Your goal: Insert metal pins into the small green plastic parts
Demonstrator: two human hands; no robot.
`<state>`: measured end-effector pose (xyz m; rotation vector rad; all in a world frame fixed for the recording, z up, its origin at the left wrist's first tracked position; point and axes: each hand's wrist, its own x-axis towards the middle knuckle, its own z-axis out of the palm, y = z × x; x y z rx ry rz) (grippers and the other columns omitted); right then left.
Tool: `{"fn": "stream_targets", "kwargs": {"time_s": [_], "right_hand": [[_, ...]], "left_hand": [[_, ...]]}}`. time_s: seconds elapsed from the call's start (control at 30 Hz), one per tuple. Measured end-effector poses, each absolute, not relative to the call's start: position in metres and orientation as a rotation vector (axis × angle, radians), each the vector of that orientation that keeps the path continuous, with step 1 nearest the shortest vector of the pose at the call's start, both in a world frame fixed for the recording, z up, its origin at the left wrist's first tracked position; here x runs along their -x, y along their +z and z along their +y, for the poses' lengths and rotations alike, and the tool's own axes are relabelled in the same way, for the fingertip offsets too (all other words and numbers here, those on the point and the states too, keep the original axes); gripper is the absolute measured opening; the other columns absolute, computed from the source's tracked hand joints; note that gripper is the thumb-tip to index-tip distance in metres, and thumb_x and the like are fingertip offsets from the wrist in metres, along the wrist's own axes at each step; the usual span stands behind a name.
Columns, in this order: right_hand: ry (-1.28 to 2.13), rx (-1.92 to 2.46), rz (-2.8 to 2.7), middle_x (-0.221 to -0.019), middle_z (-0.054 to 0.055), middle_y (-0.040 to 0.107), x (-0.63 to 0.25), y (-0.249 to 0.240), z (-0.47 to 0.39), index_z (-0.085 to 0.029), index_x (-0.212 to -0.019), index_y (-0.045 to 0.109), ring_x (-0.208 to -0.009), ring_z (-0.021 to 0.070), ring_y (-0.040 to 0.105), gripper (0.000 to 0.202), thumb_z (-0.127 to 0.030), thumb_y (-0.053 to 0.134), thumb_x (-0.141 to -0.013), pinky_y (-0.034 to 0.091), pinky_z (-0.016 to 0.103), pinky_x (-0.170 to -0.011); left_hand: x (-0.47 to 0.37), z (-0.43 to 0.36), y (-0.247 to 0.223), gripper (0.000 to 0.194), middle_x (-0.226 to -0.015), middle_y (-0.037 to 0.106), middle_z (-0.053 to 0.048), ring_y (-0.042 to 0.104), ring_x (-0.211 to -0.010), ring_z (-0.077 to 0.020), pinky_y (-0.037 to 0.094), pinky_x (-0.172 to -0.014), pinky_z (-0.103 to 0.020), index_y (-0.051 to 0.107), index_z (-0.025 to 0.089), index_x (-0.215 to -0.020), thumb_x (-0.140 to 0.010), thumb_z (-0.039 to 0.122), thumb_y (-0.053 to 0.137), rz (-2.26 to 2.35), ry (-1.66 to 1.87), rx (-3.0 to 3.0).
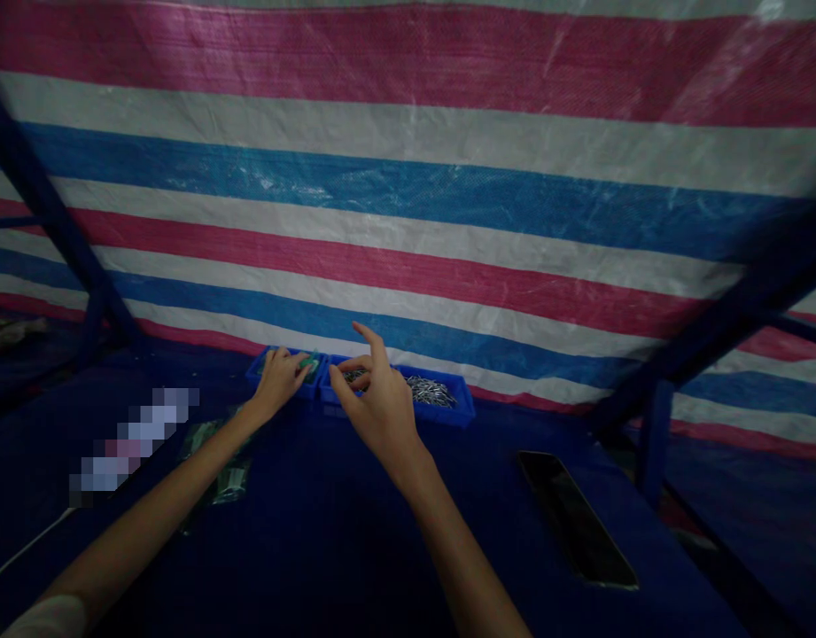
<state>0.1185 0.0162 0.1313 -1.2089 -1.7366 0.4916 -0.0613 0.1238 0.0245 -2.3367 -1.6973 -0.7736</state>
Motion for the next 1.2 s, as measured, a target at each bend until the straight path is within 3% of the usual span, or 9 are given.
{"fn": "stream_targets", "kwargs": {"time_s": [0.2, 0.63, 0.73, 0.8, 0.87, 1.03, 1.2], "right_hand": [[0.498, 1.157, -1.727, -0.085, 0.004, 0.065, -0.125, 0.144, 0.009, -0.021, -0.129, 0.031, -0.055, 0.0133, 0.061, 0.059, -0.034, 0.054, -0.076, 0.043, 0.022, -0.042], [0.492, 1.076, -1.645, -0.082, 0.003, 0.064, -0.147, 0.153, 0.007, -0.021, -0.124, 0.037, -0.053, 0.0128, 0.060, 0.051, -0.033, 0.051, -0.077, 0.046, 0.025, -0.048], [0.467, 1.083, -1.659, -0.083, 0.003, 0.064, -0.155, 0.154, 0.007, -0.021, -0.124, 0.037, -0.054, 0.0134, 0.060, 0.051, -0.033, 0.051, -0.077, 0.046, 0.025, -0.049], [0.457, 1.086, -1.671, -0.083, 0.003, 0.064, -0.158, 0.155, 0.006, -0.021, -0.123, 0.038, -0.055, 0.0137, 0.061, 0.050, -0.034, 0.051, -0.077, 0.045, 0.025, -0.049], [0.460, 1.087, -1.696, -0.082, 0.003, 0.064, -0.158, 0.155, 0.005, -0.022, -0.121, 0.041, -0.055, 0.0133, 0.061, 0.046, -0.034, 0.051, -0.078, 0.045, 0.024, -0.049], [0.478, 1.095, -1.791, -0.080, 0.001, 0.065, -0.149, 0.153, 0.003, -0.024, -0.114, 0.048, -0.056, 0.0124, 0.061, 0.037, -0.034, 0.050, -0.079, 0.044, 0.023, -0.050], [0.471, 1.107, -1.862, -0.081, 0.001, 0.066, -0.139, 0.149, 0.001, -0.024, -0.110, 0.051, -0.057, 0.0126, 0.062, 0.033, -0.033, 0.050, -0.079, 0.045, 0.024, -0.052]], "left_hand": [[0.059, 0.118, 0.026, 0.026, -0.086, 0.057, -0.011, 0.044, -0.092, -0.0263, 0.030, -0.079, -0.039, 0.065, 0.018, -0.079, -0.083, 0.034, 0.044, -1.643, -0.743, 2.355], [0.039, 0.123, 0.027, 0.022, -0.086, 0.053, -0.011, 0.045, -0.091, -0.0266, 0.035, -0.078, -0.040, 0.064, 0.017, -0.074, -0.081, 0.029, 0.047, -1.785, -0.786, 2.141], [0.040, 0.115, 0.031, 0.025, -0.094, 0.054, -0.012, 0.045, -0.095, -0.0273, 0.035, -0.081, -0.041, 0.062, 0.017, -0.091, -0.081, 0.034, 0.047, -1.809, -0.791, 2.130], [0.048, 0.097, 0.033, 0.043, -0.106, 0.052, -0.014, 0.044, -0.101, -0.0289, 0.035, -0.084, -0.043, 0.051, 0.016, -0.114, -0.081, 0.042, 0.045, -1.838, -0.804, 2.089], [0.064, 0.071, 0.031, 0.057, -0.114, 0.049, -0.016, 0.042, -0.107, -0.0313, 0.034, -0.086, -0.044, 0.042, 0.015, -0.124, -0.080, 0.052, 0.040, -1.884, -0.783, 2.059], [0.117, 0.012, -0.001, 0.073, -0.137, 0.031, -0.017, 0.020, -0.126, -0.0400, 0.026, -0.093, -0.053, 0.032, 0.021, -0.133, -0.074, 0.064, 0.038, -2.121, -0.546, 2.030], [0.133, -0.005, -0.032, 0.065, -0.138, 0.031, -0.014, 0.020, -0.128, -0.0373, 0.020, -0.097, -0.054, 0.028, 0.024, -0.134, -0.079, 0.057, 0.036, -2.146, -0.354, 2.194]]}}
